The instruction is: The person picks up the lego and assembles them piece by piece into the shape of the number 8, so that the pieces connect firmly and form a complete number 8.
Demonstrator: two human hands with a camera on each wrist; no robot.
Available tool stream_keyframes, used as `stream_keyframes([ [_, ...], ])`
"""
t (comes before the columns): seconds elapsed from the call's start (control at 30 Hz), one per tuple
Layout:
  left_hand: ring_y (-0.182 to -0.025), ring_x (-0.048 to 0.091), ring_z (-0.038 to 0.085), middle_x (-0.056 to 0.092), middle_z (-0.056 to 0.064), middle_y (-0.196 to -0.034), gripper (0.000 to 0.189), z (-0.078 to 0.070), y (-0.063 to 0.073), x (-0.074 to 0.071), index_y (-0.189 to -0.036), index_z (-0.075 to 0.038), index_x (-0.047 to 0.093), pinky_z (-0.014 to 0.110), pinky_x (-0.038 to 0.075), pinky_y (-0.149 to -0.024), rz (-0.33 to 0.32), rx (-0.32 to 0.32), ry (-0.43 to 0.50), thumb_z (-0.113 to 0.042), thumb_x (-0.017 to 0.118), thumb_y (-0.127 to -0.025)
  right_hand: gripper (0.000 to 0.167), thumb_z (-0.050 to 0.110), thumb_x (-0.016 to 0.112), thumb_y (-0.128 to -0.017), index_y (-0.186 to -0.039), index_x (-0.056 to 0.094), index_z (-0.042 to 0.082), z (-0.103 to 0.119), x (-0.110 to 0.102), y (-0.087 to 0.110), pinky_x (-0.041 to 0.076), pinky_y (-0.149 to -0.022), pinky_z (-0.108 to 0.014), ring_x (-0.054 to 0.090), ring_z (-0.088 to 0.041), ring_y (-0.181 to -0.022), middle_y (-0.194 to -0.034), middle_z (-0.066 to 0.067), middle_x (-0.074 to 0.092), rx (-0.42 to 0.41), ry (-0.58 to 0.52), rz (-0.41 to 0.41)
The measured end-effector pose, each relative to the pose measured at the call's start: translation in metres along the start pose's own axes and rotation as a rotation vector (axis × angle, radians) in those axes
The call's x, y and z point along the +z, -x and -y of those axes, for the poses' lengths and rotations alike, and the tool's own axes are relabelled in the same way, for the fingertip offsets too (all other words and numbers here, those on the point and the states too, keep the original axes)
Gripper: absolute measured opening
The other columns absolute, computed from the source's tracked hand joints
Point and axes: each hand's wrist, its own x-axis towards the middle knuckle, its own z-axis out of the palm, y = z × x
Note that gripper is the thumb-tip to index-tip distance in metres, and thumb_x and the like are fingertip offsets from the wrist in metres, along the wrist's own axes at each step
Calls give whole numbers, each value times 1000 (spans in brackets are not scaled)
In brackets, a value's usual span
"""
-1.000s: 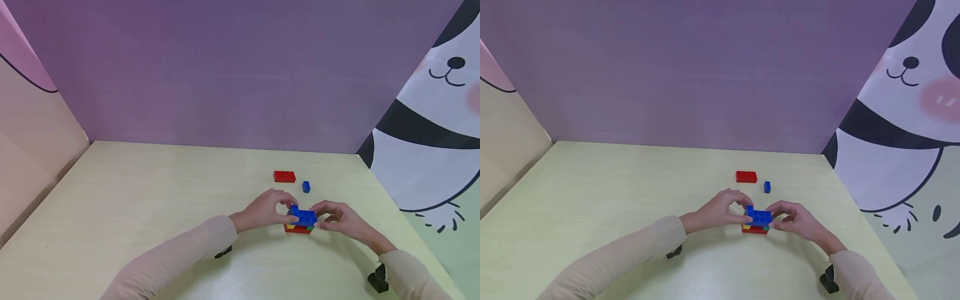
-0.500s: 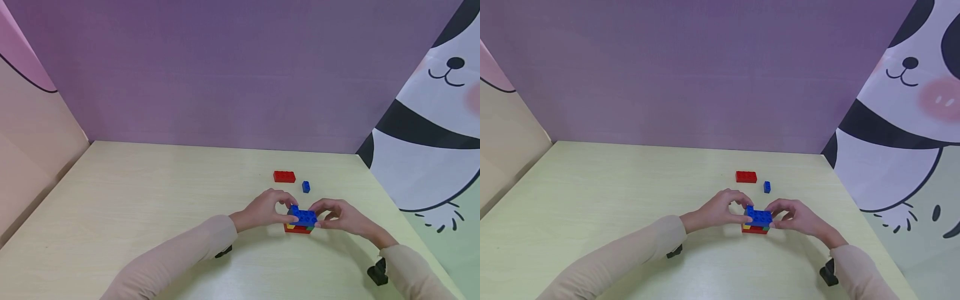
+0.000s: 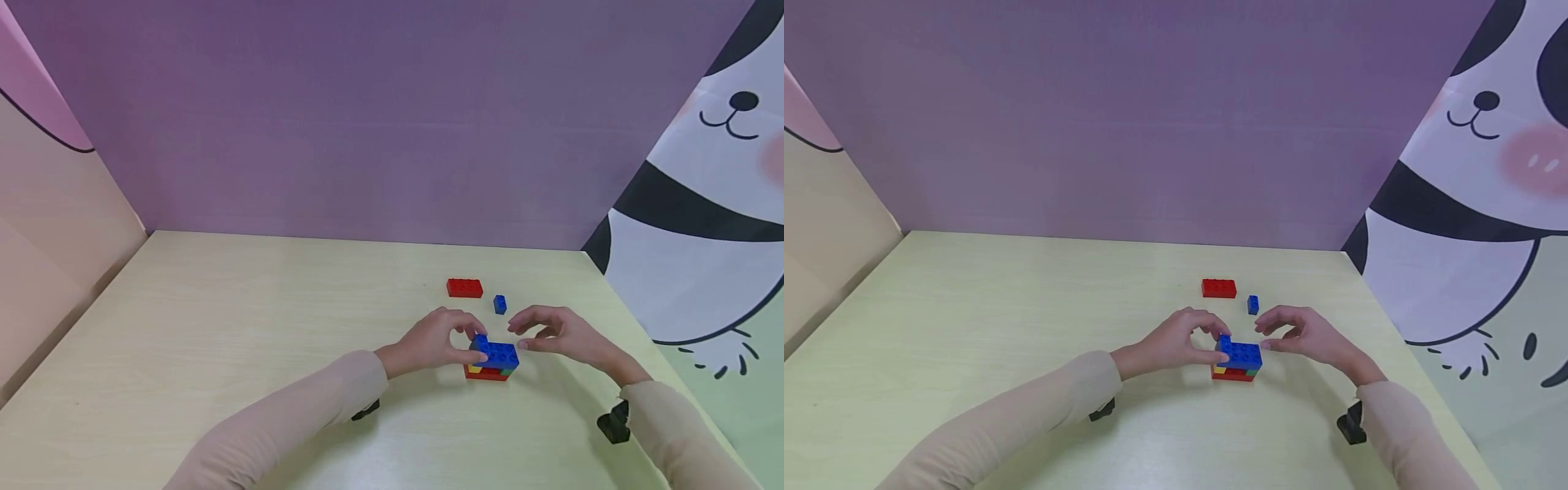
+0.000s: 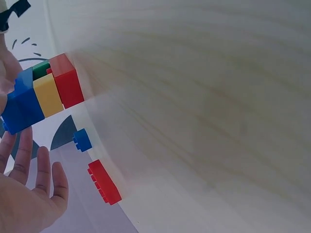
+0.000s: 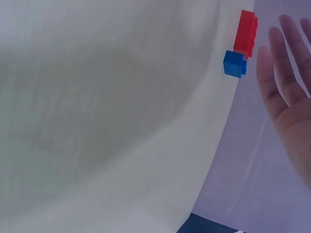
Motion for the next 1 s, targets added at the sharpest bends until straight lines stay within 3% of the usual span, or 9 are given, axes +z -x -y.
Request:
stream_keyframes([
  [0.27, -102, 55, 12, 63, -10, -98, 39, -1, 1, -1, -112, -24, 60, 17, 42, -79, 2, -9, -12, -40, 70, -78, 41, 22, 68, -82, -116, 56, 2, -13, -7, -16, 51, -75, -23, 58, -32, -100, -111, -17, 61, 27, 56, -116],
  [0.57, -102, 55, 12, 63, -9, -97, 39, -1, 1, -1, -111, -24, 61, 16, 42, -77, -2, -10, -14, -40, 70, -77, 38, 25, 67, -83, -114, 57, 5, -27, -10, -33, 49, -75, -22, 59, -31, -101, -109, -14, 63, 72, 131, -176],
  [0.8, -101, 55, 12, 63, -10, -96, 38, 1, 0, 0, -111, -24, 61, 16, 42, -77, -8, -4, -21, -41, 69, -78, 37, 18, 66, -83, -115, 56, 2, -30, -12, -43, 52, -80, -36, 58, -34, -102, -110, -17, 62, 85, 165, -204],
  [1.0, -101, 55, 12, 63, -10, -95, 38, 0, 1, 0, -110, -24, 61, 16, 42, -77, -4, -6, -17, -41, 69, -78, 40, 24, 66, -84, -117, 56, 4, -36, -12, -49, 49, -85, -46, 56, -35, -105, -115, -17, 59, 115, 162, -215],
])
